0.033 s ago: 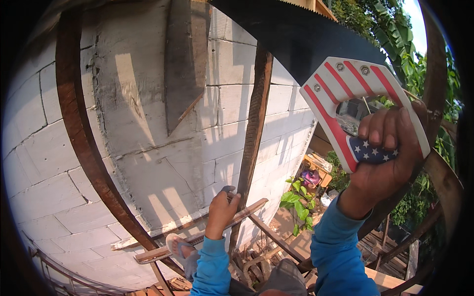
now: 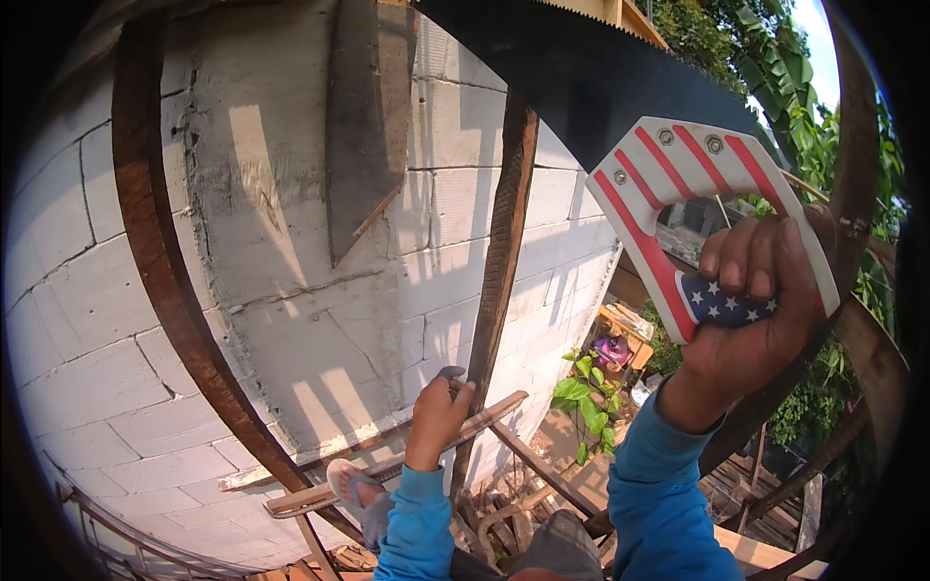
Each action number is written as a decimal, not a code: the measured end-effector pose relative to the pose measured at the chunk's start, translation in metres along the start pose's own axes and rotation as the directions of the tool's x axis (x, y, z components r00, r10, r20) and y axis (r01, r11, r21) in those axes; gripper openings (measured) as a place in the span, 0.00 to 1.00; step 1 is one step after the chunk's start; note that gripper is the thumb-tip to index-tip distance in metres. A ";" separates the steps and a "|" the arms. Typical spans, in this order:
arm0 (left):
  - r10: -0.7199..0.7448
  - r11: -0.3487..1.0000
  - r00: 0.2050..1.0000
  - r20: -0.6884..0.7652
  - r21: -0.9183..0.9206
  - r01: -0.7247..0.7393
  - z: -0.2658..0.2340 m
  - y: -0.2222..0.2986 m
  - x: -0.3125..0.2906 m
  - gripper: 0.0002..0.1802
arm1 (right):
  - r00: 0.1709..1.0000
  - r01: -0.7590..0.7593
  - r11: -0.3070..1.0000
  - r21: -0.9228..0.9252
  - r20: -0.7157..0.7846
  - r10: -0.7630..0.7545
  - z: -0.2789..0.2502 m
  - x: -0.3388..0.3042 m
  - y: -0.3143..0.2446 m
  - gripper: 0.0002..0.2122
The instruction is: The person saws through a wooden beam by hand while standing on a wooden scaffold.
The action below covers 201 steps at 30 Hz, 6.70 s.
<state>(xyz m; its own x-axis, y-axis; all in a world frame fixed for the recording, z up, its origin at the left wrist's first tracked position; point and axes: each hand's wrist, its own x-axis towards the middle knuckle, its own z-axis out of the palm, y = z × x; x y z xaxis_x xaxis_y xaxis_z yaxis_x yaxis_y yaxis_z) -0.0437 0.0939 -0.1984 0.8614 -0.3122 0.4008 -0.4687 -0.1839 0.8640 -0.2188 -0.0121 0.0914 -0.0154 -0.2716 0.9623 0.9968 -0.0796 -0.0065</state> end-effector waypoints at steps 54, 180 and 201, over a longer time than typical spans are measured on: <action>-0.031 0.999 0.999 -0.044 -0.046 0.029 -0.008 -0.006 0.002 0.18 | 0.994 -0.087 0.994 -0.072 0.056 0.091 0.005 0.032 -0.004 0.12; 0.383 0.034 0.914 -0.132 -0.987 -0.157 -0.016 0.284 0.087 0.23 | 0.962 0.172 0.972 -0.158 0.237 -0.132 0.005 0.005 0.041 0.10; 0.402 0.022 0.906 -0.131 -0.988 -0.152 -0.018 0.288 0.083 0.22 | 0.985 0.057 0.992 -0.110 0.171 -0.038 0.003 0.007 0.029 0.11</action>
<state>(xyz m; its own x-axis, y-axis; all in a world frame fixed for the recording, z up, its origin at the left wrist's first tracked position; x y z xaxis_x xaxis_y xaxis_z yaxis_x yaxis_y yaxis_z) -0.1037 0.0323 0.0887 0.6176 -0.2351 0.7506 0.0519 0.9644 0.2594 -0.1899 -0.0134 0.0991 -0.0395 -0.1008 0.9941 0.9796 -0.2003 0.0186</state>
